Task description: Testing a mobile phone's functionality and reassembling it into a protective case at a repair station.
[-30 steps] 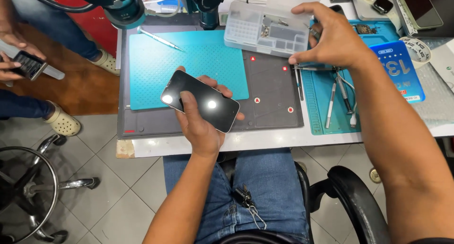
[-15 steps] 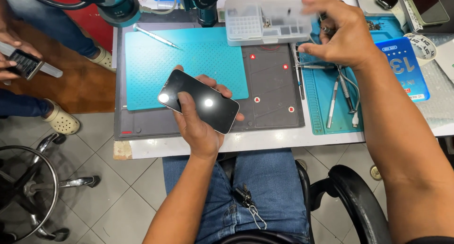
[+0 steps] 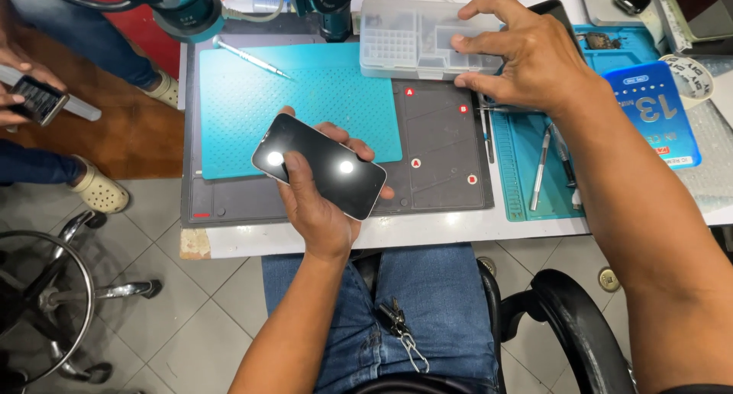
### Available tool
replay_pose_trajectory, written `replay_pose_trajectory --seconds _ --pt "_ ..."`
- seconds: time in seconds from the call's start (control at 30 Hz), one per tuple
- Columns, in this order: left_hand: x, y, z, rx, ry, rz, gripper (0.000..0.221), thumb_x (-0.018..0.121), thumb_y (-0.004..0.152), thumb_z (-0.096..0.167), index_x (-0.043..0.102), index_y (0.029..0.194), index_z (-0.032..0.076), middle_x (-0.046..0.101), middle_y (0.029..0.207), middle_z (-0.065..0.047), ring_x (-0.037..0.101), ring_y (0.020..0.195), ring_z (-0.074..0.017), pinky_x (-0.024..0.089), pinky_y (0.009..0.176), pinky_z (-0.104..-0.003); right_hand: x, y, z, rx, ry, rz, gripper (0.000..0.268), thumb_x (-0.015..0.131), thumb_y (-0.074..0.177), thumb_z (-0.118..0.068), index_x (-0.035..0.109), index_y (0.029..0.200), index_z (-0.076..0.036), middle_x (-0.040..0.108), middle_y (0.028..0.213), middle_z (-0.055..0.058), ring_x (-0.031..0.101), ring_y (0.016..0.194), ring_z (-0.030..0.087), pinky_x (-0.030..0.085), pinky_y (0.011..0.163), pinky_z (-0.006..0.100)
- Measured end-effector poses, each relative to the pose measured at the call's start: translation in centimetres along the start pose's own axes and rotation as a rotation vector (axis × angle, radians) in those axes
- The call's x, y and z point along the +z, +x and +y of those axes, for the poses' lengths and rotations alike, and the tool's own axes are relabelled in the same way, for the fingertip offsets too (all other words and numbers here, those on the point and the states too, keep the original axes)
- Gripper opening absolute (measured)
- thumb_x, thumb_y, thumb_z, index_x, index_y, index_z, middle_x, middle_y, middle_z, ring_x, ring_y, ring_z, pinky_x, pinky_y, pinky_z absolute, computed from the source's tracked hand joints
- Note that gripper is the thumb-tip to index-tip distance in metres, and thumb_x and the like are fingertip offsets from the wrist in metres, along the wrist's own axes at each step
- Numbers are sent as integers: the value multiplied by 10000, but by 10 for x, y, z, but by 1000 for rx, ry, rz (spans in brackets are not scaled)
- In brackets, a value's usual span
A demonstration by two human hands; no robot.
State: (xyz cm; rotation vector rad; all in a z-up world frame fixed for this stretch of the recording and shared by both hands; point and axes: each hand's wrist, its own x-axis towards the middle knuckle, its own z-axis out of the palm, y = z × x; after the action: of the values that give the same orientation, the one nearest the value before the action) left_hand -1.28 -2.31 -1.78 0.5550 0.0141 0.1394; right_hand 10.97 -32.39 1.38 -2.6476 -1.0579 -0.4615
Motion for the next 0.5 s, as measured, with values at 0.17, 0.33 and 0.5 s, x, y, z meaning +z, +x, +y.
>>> replay_pose_trajectory --seconds 0.17,0.33,0.5 --pt "4 0 4 -31 10 37 672 573 988 465 309 1530 169 568 1082 -168 658 836 -306 611 435 -523 6 -10 -9 -39 -212 78 352 938 947 -289 817 1234 -125 666 1469 64 598 586 242 479 538 390" --pt "9 0 7 -49 49 77 714 572 952 513 308 1514 162 586 1044 -149 663 817 -291 610 420 -514 8 -11 -27 -92 -585 67 390 882 957 -394 675 1202 -173 654 1417 -70 617 571 175 406 419 300" --pt "3 0 6 -68 9 24 704 593 957 510 315 1506 167 593 1055 -145 666 827 -298 615 433 -518 17 -18 -19 -96 -532 119 372 920 970 -372 704 1203 -179 722 1398 -41 640 606 193 443 439 321"
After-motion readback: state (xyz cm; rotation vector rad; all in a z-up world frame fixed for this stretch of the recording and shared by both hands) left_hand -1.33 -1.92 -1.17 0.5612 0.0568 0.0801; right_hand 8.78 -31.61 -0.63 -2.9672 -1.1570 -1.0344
